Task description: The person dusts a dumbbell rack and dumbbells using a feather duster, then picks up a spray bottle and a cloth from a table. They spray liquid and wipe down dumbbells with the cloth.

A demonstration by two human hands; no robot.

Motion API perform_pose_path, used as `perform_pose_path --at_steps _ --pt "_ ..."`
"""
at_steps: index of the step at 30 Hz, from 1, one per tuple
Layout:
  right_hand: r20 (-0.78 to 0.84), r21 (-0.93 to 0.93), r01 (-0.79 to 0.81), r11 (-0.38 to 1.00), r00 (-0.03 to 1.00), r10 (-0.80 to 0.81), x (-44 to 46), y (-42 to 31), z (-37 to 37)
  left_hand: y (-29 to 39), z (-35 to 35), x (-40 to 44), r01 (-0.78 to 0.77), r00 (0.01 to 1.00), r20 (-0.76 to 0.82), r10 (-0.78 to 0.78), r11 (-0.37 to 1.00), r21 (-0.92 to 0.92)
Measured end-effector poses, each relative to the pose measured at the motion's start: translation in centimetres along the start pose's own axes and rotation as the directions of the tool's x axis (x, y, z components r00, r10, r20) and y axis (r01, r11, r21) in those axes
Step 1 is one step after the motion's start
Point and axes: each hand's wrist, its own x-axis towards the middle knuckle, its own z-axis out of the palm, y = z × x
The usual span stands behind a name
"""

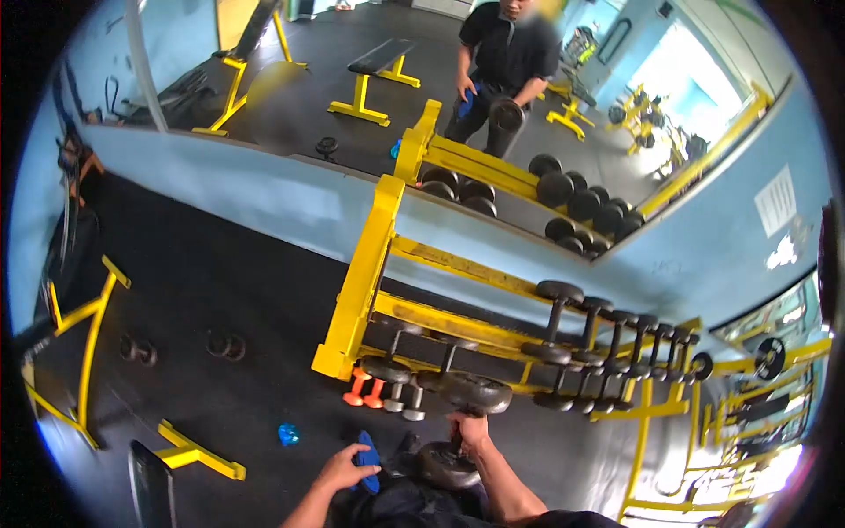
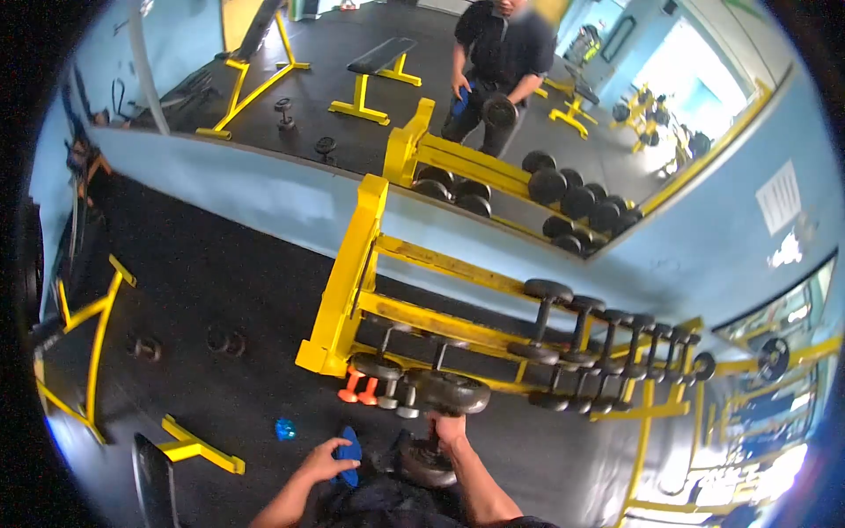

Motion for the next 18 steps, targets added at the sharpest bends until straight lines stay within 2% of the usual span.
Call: perform_pose_path --at_steps 1,2,3,4,6,8,10,12,14,16,18 --pt "0.020 0.076 0.006 0.997 1.000 -0.007 0.9 -1.4 -0.8 1.1 0.7 0.7 -0.009 1.000 -0.011 0.009 0.999 -0.034" --pt "0.040 0.051 0.022 0.998 0.999 -0.024 2.1 -3.0 -1.2 2.2 1.1 1.7 -0.105 0.994 0.026 0.105 0.994 -0.019" --pt "0.033 0.104 0.081 0.991 0.996 -0.085 3.4 -4.4 -1.7 3.5 1.1 2.5 -0.194 0.979 0.062 0.193 0.981 0.001" --pt "0.018 0.163 0.125 0.979 0.991 -0.129 4.2 -5.3 -2.4 5.3 1.4 2.9 -0.183 0.982 0.047 0.184 0.983 -0.011" --pt "0.037 0.164 0.082 0.983 0.995 -0.090 6.1 -8.0 -3.0 9.8 3.0 3.3 -0.187 0.966 0.161 0.200 0.978 -0.094" --pt "0.068 0.289 0.080 0.954 0.992 -0.104 9.0 -10.9 -3.4 12.2 5.8 5.3 -0.195 0.970 0.134 0.203 0.978 -0.073" --pt "0.125 0.238 0.034 0.971 0.990 -0.065 12.9 -12.7 -4.3 13.1 10.0 7.8 -0.251 0.962 0.054 0.269 0.943 -0.218" --pt "0.187 0.206 0.008 0.979 0.981 -0.048 15.1 -14.4 -4.8 17.6 11.5 8.5 -0.242 0.970 -0.030 0.243 0.930 -0.278" --pt "0.164 0.111 0.010 0.994 0.986 -0.028 16.5 -16.6 -5.0 20.4 13.9 10.1 -0.262 0.965 -0.131 0.229 0.888 -0.378" --pt "0.201 0.082 -0.012 0.997 0.980 -0.005 18.5 -16.9 -6.1 23.2 15.1 11.2 -0.230 0.972 -0.141 0.186 0.866 -0.445" --pt "0.157 0.035 -0.037 0.999 0.987 0.031 20.2 -18.1 -6.1 27.8 12.8 10.5 -0.115 0.993 -0.031 0.116 0.844 -0.524"
